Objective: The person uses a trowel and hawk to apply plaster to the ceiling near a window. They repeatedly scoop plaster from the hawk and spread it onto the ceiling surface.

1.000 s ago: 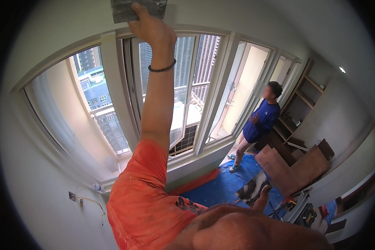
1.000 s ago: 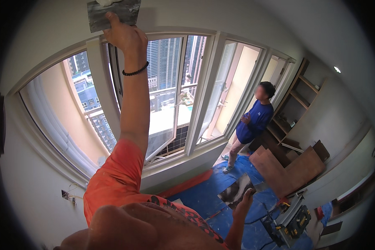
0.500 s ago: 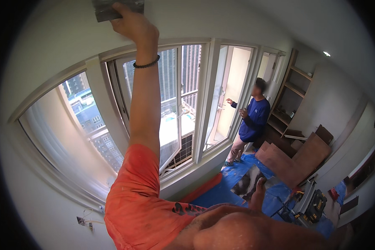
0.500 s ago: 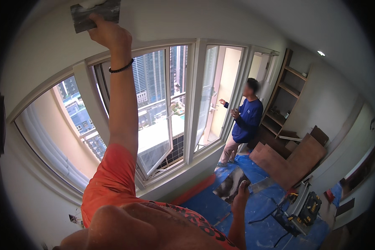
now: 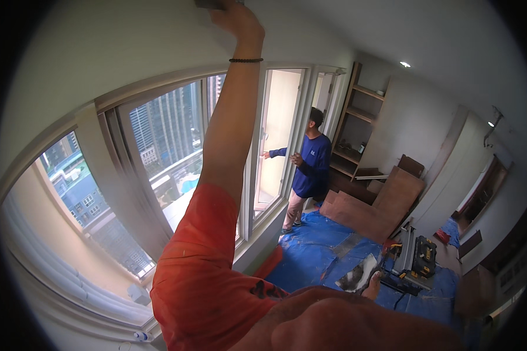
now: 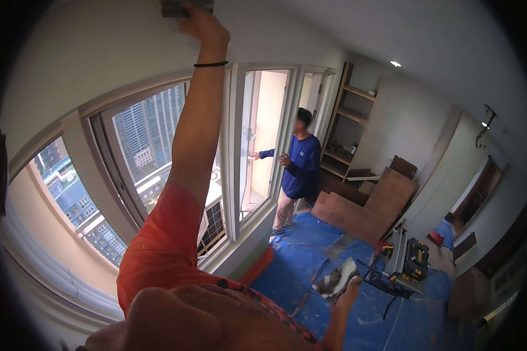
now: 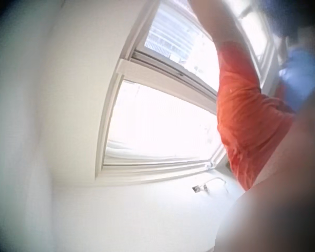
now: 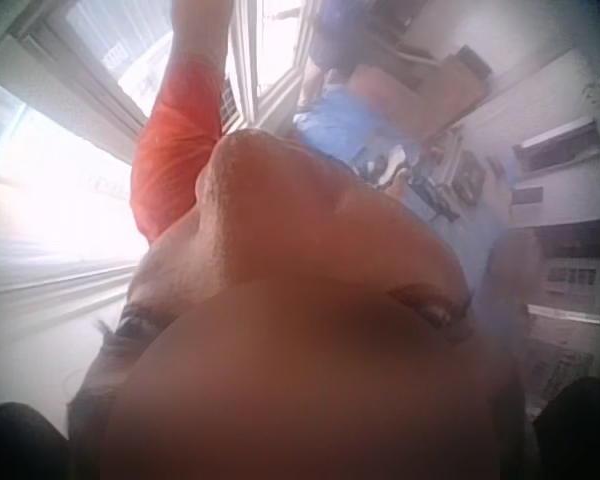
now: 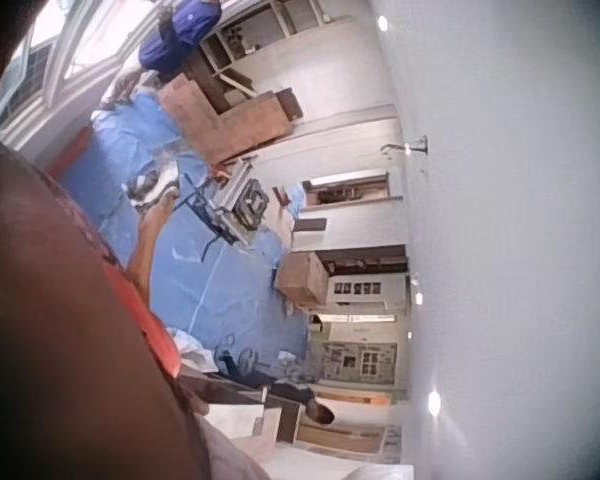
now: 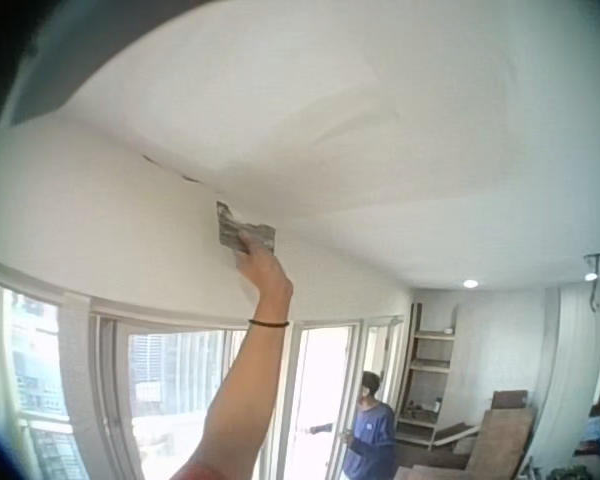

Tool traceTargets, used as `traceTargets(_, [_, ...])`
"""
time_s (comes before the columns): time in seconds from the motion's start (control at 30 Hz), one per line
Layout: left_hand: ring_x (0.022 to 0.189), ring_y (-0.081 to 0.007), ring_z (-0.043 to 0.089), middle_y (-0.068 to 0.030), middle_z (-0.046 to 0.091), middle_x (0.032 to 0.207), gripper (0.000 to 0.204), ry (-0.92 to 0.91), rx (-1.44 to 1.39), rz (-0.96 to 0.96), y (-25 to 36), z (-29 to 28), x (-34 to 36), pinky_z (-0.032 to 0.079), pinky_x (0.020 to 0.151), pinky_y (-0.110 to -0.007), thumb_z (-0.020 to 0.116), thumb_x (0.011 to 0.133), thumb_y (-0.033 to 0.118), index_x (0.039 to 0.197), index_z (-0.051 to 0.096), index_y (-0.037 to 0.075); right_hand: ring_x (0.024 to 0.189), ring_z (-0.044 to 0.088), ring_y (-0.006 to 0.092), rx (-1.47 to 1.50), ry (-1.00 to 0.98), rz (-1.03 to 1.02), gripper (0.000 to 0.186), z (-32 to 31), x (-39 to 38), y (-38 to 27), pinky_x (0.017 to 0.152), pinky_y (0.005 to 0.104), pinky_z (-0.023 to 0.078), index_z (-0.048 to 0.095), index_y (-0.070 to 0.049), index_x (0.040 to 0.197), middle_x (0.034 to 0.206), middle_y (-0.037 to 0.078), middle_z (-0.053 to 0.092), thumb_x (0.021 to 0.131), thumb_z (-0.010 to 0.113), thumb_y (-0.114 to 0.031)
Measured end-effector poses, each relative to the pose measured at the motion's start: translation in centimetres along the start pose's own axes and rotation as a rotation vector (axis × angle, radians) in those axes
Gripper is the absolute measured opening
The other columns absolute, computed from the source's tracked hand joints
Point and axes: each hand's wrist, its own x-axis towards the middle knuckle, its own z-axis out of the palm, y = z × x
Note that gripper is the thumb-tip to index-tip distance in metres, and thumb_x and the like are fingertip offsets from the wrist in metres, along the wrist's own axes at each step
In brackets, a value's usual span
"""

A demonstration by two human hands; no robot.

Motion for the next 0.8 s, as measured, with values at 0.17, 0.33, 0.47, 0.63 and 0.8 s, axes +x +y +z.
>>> traceTargets(0.17, [0.126,-0.0266,0.053,-0.017,0.054,0.143,0.051,0.009,0.025,0.162,0.5,-0.1,4.0,0.04,0.108,-0.038,0.049,0.108,0.025,0.145,0.043,-0.009,0.117,0.063,0.0327,0.195,0.051,-0.048,0.068,-2.8,0.0,4.4,0.093,0.0452,0.056,0.042,0.002,0.141,0.133,0.019,0.057,0.102,0.054,-0.052])
traceTargets(0.33, [0.131,-0.0293,0.05,-0.0199,0.046,0.151,0.049,0.012,0.047,0.127,1.3,0.5,5.5,0.039,0.11,-0.037,0.043,0.108,0.017,0.149,0.037,-0.01,0.116,0.063,0.0321,0.181,0.125,-0.07,0.068,-2.9,-2.7,4.6,0.093,0.0447,0.056,0.044,0.003,0.14,0.132,0.018,0.057,0.102,0.055,-0.053])
traceTargets(0.47, [0.134,-0.0311,0.048,-0.0216,0.04,0.156,0.05,-0.035,0.001,0.342,0.6,0.9,5.3,0.04,0.109,-0.038,0.041,0.108,0.014,0.151,0.033,-0.01,0.115,0.063,0.0316,0.177,0.152,-0.084,0.069,-2.6,-3.9,5.0,0.093,0.0442,0.055,0.045,0.003,0.139,0.132,0.018,0.057,0.101,0.055,-0.054])
traceTargets(0.63, [0.124,-0.0368,0.052,-0.028,0.046,0.147,0.045,-0.041,0.347,0.34,-1.3,0.2,8.4,0.04,0.108,-0.04,0.042,0.106,0.012,0.141,0.039,-0.017,0.114,0.063,0.0306,0.003,0.226,-0.028,0.067,0.1,-6.4,1.9,0.093,0.0434,0.055,0.045,0.003,0.138,0.13,0.018,0.058,0.102,0.054,-0.053])
traceTargets(0.8, [0.122,-0.0452,0.048,-0.0306,0.05,0.137,0.041,0.154,0.827,0.491,-3.1,2.3,8.8,0.034,0.109,-0.049,0.048,0.098,0.007,0.131,0.047,-0.019,0.113,0.063,0.0298,0.095,0.169,-0.076,0.066,-1.3,-4.8,5.4,0.093,0.043,0.054,0.045,0.003,0.138,0.129,0.017,0.059,0.103,0.053,-0.052])
